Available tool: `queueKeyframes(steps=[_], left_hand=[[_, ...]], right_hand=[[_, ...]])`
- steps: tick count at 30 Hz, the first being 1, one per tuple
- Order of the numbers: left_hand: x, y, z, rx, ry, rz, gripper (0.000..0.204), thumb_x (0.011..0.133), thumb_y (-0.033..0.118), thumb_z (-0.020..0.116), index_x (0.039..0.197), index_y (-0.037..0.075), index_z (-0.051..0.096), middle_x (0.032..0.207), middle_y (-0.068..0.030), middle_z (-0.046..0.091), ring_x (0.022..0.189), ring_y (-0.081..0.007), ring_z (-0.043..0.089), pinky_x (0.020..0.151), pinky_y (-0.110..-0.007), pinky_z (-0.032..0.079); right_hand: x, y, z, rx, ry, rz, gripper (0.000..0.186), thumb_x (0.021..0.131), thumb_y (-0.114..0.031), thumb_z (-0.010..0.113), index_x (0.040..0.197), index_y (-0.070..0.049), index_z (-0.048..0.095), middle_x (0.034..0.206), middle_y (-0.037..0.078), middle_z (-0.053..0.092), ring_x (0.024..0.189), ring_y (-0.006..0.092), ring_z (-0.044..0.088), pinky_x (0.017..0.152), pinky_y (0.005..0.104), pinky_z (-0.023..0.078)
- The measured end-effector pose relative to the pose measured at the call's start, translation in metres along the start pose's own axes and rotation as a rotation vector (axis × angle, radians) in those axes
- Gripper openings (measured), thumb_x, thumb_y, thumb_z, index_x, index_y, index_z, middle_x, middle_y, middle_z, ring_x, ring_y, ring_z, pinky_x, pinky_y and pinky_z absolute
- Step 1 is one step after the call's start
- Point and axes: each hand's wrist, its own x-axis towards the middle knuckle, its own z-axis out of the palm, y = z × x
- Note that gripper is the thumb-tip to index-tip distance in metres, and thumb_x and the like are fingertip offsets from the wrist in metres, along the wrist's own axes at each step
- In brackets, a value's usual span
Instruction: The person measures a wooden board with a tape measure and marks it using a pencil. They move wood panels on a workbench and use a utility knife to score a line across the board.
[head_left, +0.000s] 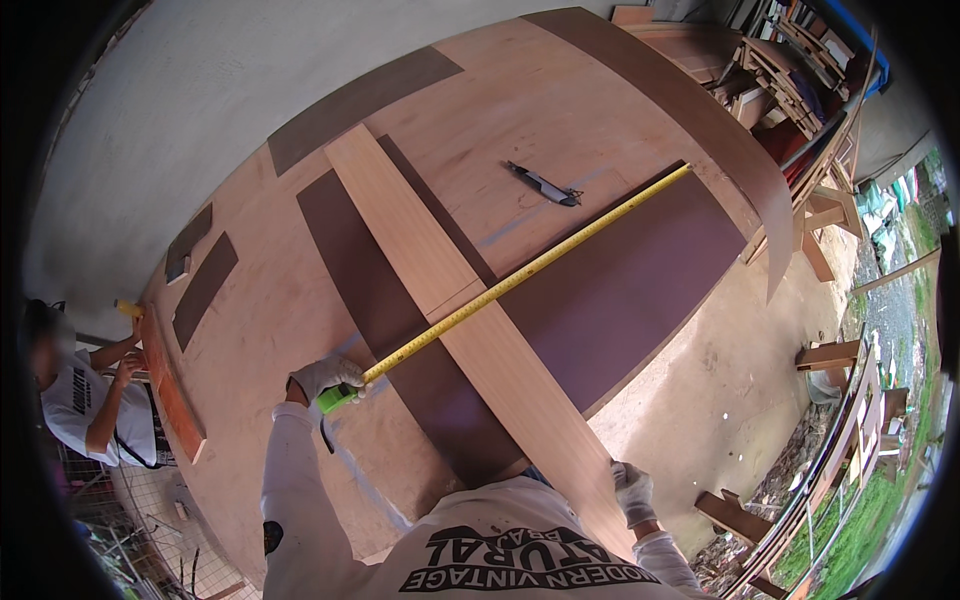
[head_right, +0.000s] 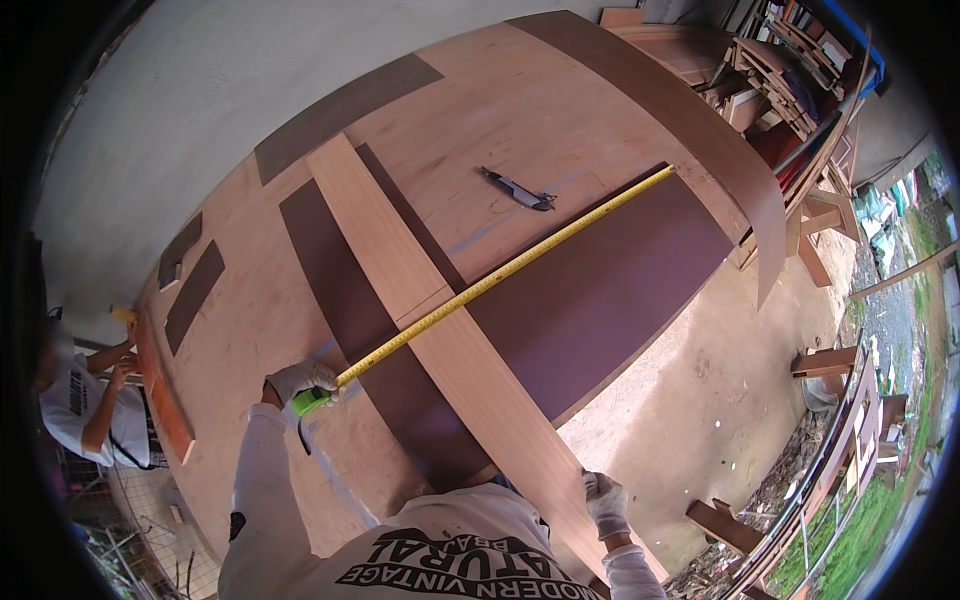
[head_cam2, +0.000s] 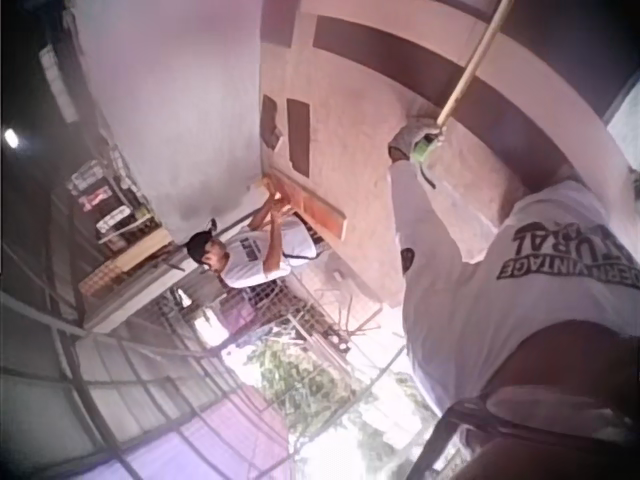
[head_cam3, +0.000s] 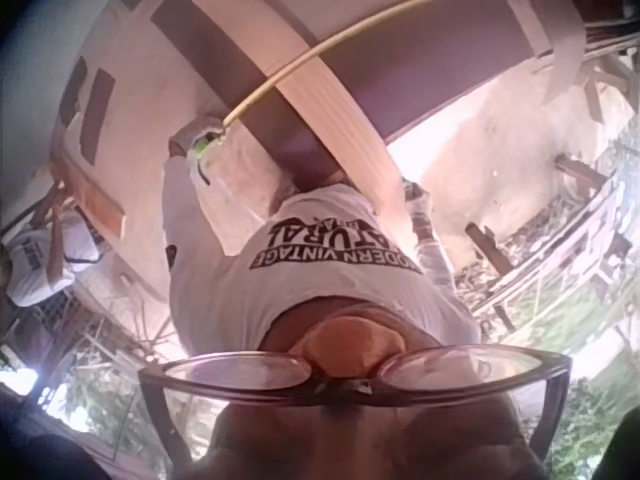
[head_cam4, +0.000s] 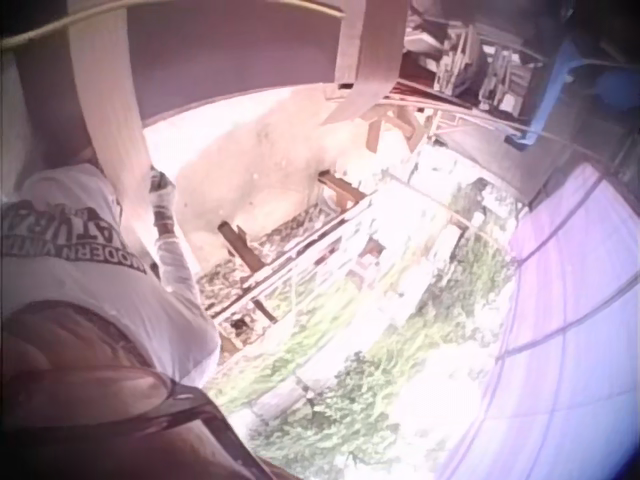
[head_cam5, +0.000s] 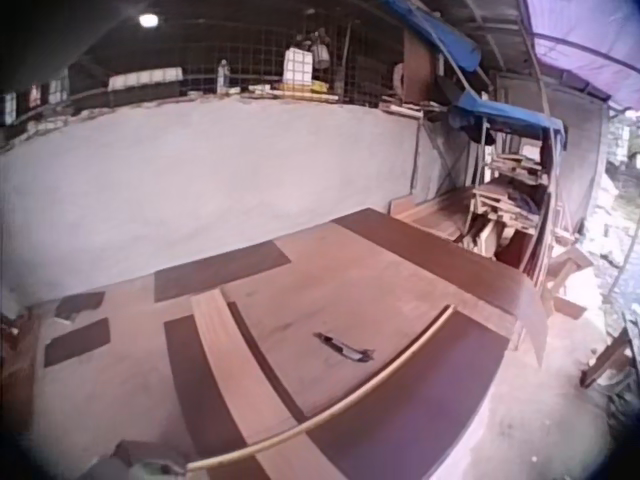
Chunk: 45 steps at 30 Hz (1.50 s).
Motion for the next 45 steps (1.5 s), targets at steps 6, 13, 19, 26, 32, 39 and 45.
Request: queueKeyframes(steps=[6,13,19,26,32,39,45], left_hand=[[0.001,0.005,0.005,0.019,0.002,-0.015,0.021,0.095,0.015,0.074,0.094,-0.005,0.078,0.088,-0.0131,0.077,0.082,-0.0232,0.074,0.083,-0.037,0.058],[0.002,0.006,0.004,-0.062,0.037,-0.078,0.021,0.095,0.015,0.076,0.095,-0.006,0.078,0.089,-0.0137,0.078,0.082,-0.0237,0.075,0.083,-0.037,0.059],[0.002,0.004,-0.001,-0.043,-0.006,-0.041,0.020,0.095,0.015,0.076,0.096,-0.005,0.079,0.090,-0.0144,0.079,0.081,-0.0245,0.075,0.083,-0.038,0.060],[0.002,0.009,0.004,-0.075,0.031,-0.074,0.021,0.094,0.015,0.077,0.095,-0.006,0.079,0.088,-0.0147,0.078,0.081,-0.0246,0.075,0.082,-0.038,0.060],[0.001,0.006,0.001,-0.036,0.027,-0.065,0.022,0.094,0.017,0.076,0.095,-0.005,0.079,0.089,-0.0142,0.078,0.082,-0.0237,0.075,0.083,-0.037,0.059],[0.003,0.008,0.000,-0.015,0.001,-0.032,0.022,0.094,0.017,0.076,0.095,-0.004,0.080,0.089,-0.0135,0.079,0.083,-0.0229,0.075,0.084,-0.037,0.059],[0.009,0.015,0.011,0.000,0.054,-0.037,0.020,0.095,0.019,0.080,0.093,-0.001,0.078,0.078,-0.0080,0.073,0.075,-0.0186,0.071,0.074,-0.035,0.056]], right_hand=[[0.000,0.004,0.000,0.024,0.004,0.017,0.032,0.107,-0.036,0.066,0.105,-0.009,0.083,0.084,0.019,0.076,0.075,0.0346,0.075,0.070,0.0438,0.058],[0.001,0.001,0.000,-0.060,0.030,-0.040,0.033,0.106,-0.037,0.065,0.104,-0.009,0.083,0.087,0.020,0.076,0.078,0.0383,0.075,0.071,0.0465,0.058],[0.000,-0.003,0.000,-0.035,0.049,-0.051,0.033,0.106,-0.037,0.065,0.103,-0.010,0.083,0.087,0.020,0.076,0.080,0.0396,0.076,0.072,0.0475,0.059],[0.001,0.000,0.000,-0.057,0.038,-0.055,0.032,0.106,-0.036,0.066,0.103,-0.009,0.082,0.087,0.020,0.076,0.079,0.0391,0.076,0.072,0.0471,0.059],[0.002,0.000,0.001,-0.054,0.045,-0.057,0.032,0.105,-0.036,0.067,0.103,-0.009,0.082,0.086,0.020,0.076,0.079,0.0392,0.076,0.072,0.0468,0.059],[0.001,0.001,0.002,-0.060,0.053,-0.077,0.032,0.106,-0.036,0.065,0.103,-0.009,0.082,0.087,0.020,0.076,0.079,0.0403,0.075,0.072,0.0479,0.059],[0.001,0.007,0.003,-0.033,0.028,-0.076,0.032,0.107,-0.036,0.064,0.104,-0.009,0.081,0.089,0.020,0.077,0.081,0.0404,0.075,0.074,0.0494,0.059]])
